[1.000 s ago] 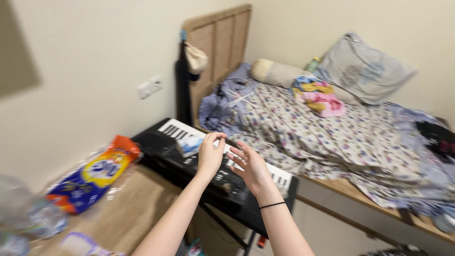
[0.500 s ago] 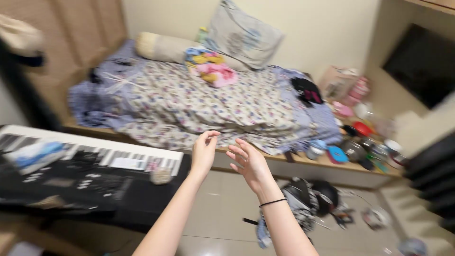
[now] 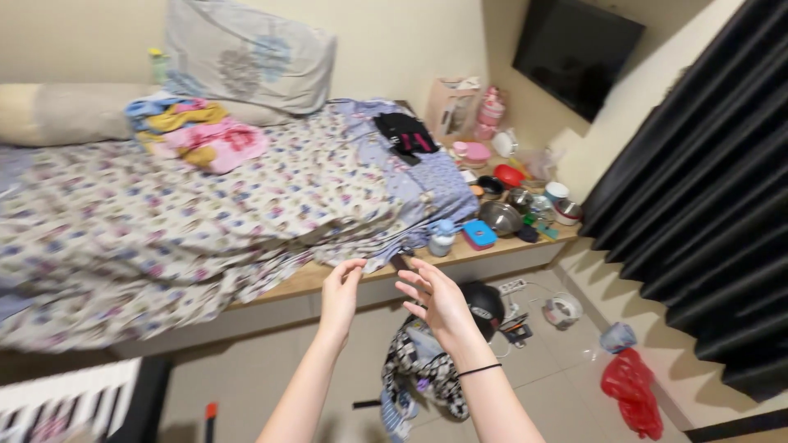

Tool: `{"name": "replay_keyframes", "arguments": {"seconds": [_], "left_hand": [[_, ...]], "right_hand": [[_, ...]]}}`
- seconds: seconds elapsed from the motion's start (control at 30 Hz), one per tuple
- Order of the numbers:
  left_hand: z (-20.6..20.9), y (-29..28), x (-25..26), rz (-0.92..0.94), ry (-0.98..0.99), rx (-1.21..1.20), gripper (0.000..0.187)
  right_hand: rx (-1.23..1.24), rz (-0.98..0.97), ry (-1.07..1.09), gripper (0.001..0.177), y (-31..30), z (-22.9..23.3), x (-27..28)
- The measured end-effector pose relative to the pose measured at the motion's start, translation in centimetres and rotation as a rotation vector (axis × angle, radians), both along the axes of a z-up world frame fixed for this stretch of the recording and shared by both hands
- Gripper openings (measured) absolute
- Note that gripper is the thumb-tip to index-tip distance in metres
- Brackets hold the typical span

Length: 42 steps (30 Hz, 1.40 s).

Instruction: The person organizes various kitchen items on a cluttered table, stacking containers, bowls, and pots, and placing lids on them. They also move a water bottle and a snack bag to a nearby desk and handle a plastic bag containing small items.

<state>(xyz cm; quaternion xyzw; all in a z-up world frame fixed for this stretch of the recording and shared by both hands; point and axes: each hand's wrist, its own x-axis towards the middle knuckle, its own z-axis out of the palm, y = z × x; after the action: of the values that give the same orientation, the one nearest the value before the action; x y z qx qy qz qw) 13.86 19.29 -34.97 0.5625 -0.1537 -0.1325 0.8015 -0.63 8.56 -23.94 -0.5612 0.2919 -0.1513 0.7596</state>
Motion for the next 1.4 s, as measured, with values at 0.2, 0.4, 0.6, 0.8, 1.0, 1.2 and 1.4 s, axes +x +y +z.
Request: {"name": "replay_keyframes", "arguments": {"seconds": [0.2,0.4,0.6,0.8,1.0,1.2,1.4], "left_hand": [[1.6,-12.1,1.9,-0.093,0.038,-0.028,0.024],[2.6,-23.0,1.7,-0.198,-0.025,-0.042,0.023],[1.6,-31.9,2.1,-0.238,-0.03,-0.032,0.023],[3.1,-39.4,1.2,-0.169,0.063,0.049,0.024],[4.9,-47.1,-0.6,-0.121,0.059,-0.049,0.025],[5.2,-51.3,-1.5,-0.091,0.146,-0.021,0.026],[4.0,-55.9,1.1,-0.054,0.163,-0.005,0.025]], "right_hand": [[-0.028,-0.062,0.043,0.047,-11.6,0.9,0.7],[-0.089,-0.172,0.047,0.046,-21.4,3.7,-1.4],[-0.067,-0.264,0.019,0.045,-30.3,5.9,-3.5],[-0.133,-0.166,-0.01,0.045,-40.3,7.6,-3.4],[-0.212,-0.073,0.048,0.044,-48.8,9.6,-3.9],[-0.177,-0.091,0.061,0.041,-55.6,10.3,-3.7],[-0.184,-0.047,0.036,0.04,-61.9,8.9,-1.2]]}}
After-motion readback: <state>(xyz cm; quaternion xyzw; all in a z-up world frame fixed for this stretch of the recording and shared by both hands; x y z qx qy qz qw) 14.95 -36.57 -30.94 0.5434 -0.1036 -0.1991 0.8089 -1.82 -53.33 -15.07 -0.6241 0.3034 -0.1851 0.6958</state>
